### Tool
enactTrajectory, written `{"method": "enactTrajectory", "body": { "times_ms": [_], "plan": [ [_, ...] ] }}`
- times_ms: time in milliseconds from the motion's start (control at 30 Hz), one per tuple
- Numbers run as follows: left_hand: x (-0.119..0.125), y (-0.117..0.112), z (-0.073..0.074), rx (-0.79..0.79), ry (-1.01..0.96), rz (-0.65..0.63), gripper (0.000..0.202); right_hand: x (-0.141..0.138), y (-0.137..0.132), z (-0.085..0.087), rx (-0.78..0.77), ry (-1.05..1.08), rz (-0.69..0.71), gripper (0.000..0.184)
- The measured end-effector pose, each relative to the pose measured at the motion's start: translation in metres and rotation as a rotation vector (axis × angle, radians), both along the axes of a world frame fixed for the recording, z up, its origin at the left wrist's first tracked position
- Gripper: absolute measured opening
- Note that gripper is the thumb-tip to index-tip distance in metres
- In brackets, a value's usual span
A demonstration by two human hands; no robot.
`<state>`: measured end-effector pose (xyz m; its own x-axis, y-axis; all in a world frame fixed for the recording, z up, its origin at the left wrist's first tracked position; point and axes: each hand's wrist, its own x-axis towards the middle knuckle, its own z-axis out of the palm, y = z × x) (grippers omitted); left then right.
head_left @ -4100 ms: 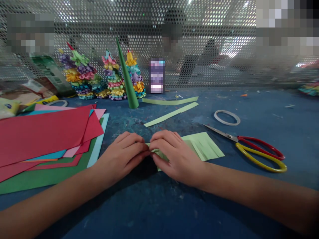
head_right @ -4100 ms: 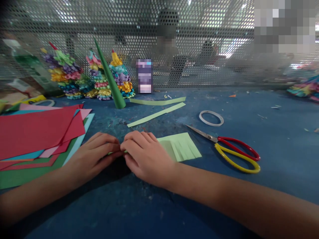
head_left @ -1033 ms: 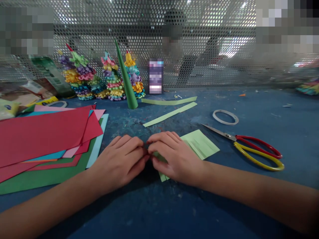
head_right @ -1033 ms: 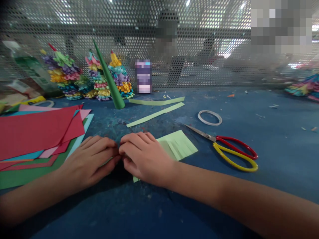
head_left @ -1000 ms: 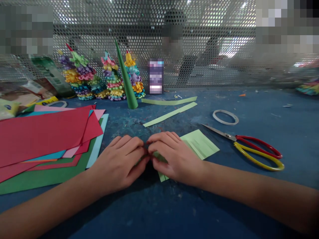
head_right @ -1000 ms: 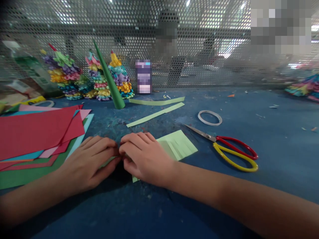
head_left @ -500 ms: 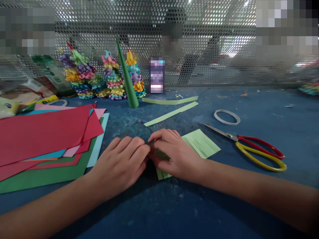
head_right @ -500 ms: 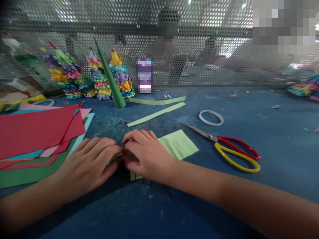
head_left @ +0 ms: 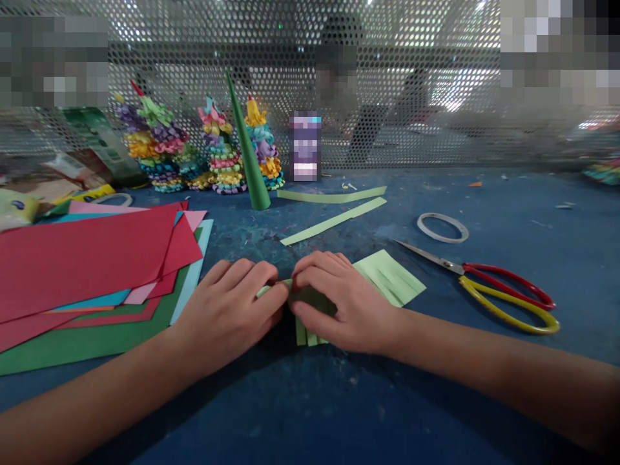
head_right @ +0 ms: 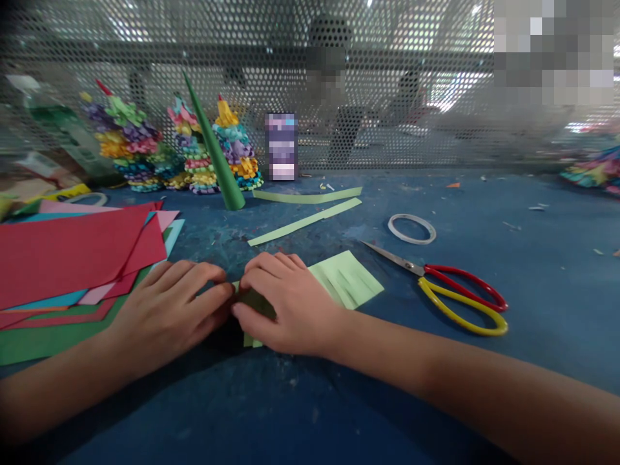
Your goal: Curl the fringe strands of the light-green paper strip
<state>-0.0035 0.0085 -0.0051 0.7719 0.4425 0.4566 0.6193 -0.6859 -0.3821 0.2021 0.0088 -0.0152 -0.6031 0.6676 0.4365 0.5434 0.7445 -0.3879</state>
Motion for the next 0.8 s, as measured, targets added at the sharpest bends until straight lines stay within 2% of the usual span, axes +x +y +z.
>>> {"method": "enactTrajectory", "body": {
  "times_ms": [200,367,500,667,800],
  "plan": [
    [-0.004,0.01,0.0,0.08,0.057,0.052,0.01,-0.001,-0.003,-0.004,0.192,-0.125,-0.055,0.017],
    [-0.004,0.009,-0.004,0.081,0.081,0.048,0.009,-0.002,0.001,-0.008,0.191,-0.2,-0.056,0.022],
    [0.0,0.003,-0.007,-0.081,0.004,0.033,0.016,-0.002,0.003,-0.008,0.14,-0.184,-0.088,0.017],
    [0.002,0.002,-0.011,-0.506,-0.134,0.0,0.016,-0.001,0.003,-0.009,0.122,-0.084,-0.054,0.019],
    [-0.001,0.008,-0.013,-0.585,-0.138,-0.03,0.017,0.001,0.002,-0.009,0.064,0.011,-0.004,0.018]
  ]
}}
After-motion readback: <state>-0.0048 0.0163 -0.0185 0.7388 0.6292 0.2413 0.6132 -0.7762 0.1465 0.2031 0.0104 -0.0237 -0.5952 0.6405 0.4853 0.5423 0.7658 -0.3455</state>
